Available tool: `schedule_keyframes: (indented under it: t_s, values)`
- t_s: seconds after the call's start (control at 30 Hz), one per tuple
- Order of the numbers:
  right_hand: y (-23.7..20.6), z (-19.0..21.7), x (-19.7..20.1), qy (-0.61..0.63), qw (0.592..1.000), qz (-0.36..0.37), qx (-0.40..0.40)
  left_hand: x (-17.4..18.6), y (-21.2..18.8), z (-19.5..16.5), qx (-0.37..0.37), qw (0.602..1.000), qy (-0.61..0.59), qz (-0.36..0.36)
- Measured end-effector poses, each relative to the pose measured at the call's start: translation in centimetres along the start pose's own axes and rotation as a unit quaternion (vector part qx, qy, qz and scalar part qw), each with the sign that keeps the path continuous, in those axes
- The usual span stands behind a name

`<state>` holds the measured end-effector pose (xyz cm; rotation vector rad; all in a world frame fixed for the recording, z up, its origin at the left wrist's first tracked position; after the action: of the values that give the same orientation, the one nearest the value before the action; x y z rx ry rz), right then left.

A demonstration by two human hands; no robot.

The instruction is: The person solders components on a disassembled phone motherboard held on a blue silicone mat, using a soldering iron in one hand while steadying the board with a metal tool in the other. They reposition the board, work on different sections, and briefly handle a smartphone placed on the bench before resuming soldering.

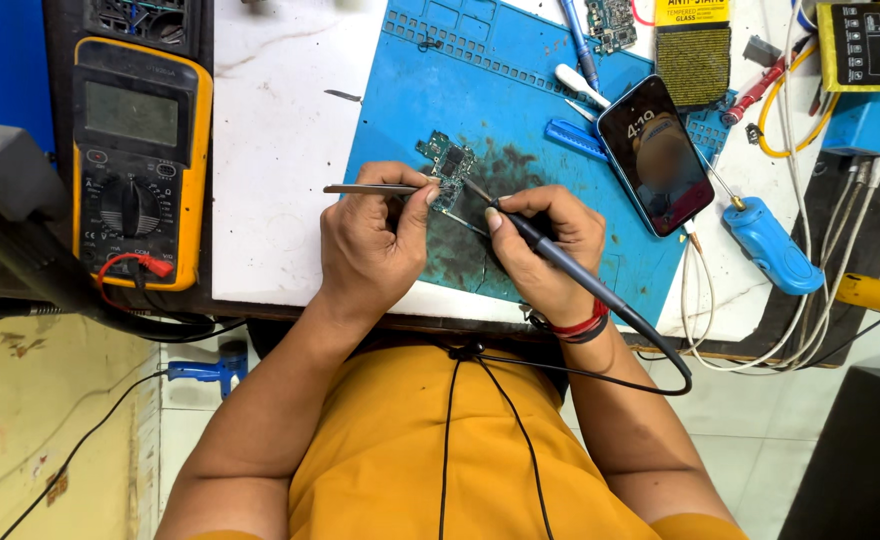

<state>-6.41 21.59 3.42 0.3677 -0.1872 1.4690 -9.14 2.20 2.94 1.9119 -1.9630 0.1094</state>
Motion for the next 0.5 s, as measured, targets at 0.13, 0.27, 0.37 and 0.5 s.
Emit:
schedule_keyframes:
  t_s: [0.13,0.27,0.37,0.5]
  values:
    - [0.03,-0.12,0.0,-0.009,1.0,-0.004,-0.006,0.04,-0.03,-0.16,-0.009,1.0,-0.001,-0.006]
    - [0.09,0.02,-0.05,-0.008,1.0,-0.001,0.003,0.05,-0.1,-0.11,-0.009,1.0,0.001,-0.006]
    - [0.1,-0.13,-0.08,-0.004,1.0,-0.005,-0.007,0.01,-0.03,0.0,-0.008,1.0,-0.001,-0.004]
    - [0.1,0.07,-0.11,-0.009,1.0,-0.001,0.0,0.01,-0.06,0.07,-0.004,1.0,-0.006,-0.004]
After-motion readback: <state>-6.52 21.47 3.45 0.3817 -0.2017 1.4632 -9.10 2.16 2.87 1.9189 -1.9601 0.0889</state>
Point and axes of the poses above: each hand's wrist, its own y-axis towards the middle knuckle, its own x-axis out of the back of the hand, z = x × y, the point moved 9 cm from there along y, towards the middle knuckle, and after that the axes turned 1 degree about y, right-handed, at the moved point
